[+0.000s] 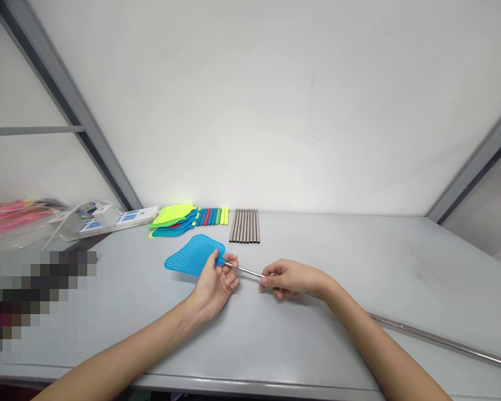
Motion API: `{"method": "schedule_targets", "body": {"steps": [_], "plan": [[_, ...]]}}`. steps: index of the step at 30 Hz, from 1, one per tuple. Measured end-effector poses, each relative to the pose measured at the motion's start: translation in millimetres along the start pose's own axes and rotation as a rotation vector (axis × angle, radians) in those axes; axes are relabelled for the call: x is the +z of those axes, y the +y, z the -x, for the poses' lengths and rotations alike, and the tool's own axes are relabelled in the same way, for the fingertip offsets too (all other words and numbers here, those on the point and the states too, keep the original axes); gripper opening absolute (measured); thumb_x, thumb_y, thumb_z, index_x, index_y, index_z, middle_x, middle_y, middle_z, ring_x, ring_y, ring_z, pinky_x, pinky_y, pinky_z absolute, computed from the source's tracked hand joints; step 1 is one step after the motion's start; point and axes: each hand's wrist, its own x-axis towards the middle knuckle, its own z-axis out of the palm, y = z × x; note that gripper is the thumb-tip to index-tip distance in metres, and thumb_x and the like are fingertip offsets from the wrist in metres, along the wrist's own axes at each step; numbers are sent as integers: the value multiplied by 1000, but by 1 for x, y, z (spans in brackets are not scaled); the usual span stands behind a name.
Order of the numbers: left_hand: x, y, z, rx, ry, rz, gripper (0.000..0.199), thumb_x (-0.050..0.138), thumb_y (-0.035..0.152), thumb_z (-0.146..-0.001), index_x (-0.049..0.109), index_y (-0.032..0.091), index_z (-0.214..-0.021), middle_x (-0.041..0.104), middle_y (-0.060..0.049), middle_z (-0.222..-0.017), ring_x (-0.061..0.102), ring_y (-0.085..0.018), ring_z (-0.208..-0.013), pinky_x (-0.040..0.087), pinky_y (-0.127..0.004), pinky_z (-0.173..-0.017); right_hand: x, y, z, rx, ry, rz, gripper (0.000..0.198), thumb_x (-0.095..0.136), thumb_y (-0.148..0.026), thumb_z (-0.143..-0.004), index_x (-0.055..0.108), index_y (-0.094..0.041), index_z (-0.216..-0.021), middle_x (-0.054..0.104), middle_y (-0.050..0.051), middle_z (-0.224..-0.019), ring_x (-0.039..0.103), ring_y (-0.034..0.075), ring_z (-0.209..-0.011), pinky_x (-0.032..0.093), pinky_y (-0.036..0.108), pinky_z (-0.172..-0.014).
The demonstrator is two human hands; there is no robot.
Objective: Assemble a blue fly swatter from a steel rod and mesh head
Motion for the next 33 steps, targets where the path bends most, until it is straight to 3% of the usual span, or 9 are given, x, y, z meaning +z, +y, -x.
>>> {"method": "schedule_targets", "body": {"steps": [8, 13, 20, 33], "plan": [[1, 3, 1, -47, 41, 69, 27, 29, 34, -81, 42, 15, -68, 41, 4, -50, 27, -4, -31, 23, -19, -36, 0, 3, -8, 10, 162, -17, 32, 53, -45, -70, 49, -14, -80, 49, -1, -58, 36, 4, -43, 23, 15, -36], [-1, 3, -2, -74, 45, 116, 24, 27, 29, -82, 35, 17, -63, 35, 5, -46, 26, -5, -30, 22, -19, -35, 4, 8, -14, -50, 153, -36, 32, 49, -45, -72, 49, -13, -68, 46, -3, -53, 31, 3, -38, 21, 16, -33], [-3, 2, -3, -73, 42, 116, 22, 28, 25, -80, 30, 18, -59, 30, 7, -44, 20, -4, -28, 18, -19, -34, 8, 10, -19, -74, 134, -104, 27, 47, -39, -74, 49, -13, -65, 44, -4, -48, 28, 2, -33, 19, 16, -30], [-4, 1, -2, -68, 15, 102, 17, 31, 21, -75, 28, 19, -58, 26, 8, -45, 17, -3, -28, 16, -19, -34, 15, 5, -15, -31, 84, -215, 30, 45, -39, -76, 48, -13, -62, 37, -7, -42, 24, 2, -31, 15, 17, -30]]}}
